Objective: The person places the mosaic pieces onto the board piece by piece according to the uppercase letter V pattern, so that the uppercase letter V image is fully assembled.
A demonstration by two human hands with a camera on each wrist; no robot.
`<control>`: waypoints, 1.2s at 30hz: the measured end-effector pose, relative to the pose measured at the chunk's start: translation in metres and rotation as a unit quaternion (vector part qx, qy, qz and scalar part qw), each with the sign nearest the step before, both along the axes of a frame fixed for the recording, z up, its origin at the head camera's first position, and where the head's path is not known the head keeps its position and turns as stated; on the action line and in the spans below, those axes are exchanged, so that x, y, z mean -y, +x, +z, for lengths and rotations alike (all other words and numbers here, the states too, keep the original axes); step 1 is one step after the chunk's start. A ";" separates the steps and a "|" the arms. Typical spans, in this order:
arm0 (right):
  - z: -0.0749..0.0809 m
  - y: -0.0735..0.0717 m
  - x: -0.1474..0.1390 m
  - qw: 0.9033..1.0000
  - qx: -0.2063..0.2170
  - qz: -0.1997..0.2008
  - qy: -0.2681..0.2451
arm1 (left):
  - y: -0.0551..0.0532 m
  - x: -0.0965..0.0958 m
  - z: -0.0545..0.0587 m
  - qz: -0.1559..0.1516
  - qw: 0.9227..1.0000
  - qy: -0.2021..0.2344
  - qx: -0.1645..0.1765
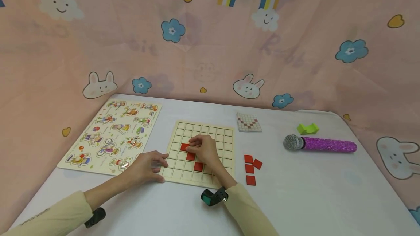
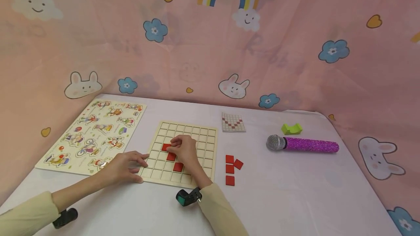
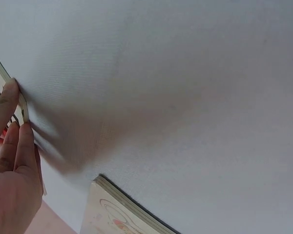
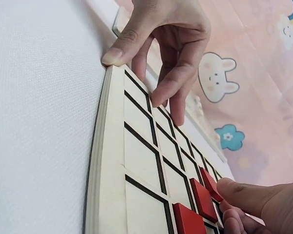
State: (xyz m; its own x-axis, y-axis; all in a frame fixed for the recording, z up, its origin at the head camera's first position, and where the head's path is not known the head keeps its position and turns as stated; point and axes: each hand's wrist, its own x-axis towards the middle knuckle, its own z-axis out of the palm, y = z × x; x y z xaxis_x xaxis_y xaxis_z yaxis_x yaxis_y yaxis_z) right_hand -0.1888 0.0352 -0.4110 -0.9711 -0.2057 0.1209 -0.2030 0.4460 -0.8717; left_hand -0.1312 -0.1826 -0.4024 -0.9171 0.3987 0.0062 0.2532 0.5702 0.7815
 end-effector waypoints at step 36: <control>0.018 0.013 -0.079 0.994 0.083 -0.028 -0.066 | 0.001 -0.002 -0.001 0.018 1.000 -0.011 0.000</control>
State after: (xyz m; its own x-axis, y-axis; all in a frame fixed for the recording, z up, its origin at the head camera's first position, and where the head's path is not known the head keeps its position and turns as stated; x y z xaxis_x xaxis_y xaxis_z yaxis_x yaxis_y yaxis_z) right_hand -0.1757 0.1139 -0.3932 -0.9894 -0.1440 -0.0188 -0.0305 0.3328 -0.9425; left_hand -0.1306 -0.1804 -0.4036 -0.9310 0.3651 -0.0015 0.2327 0.5965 0.7682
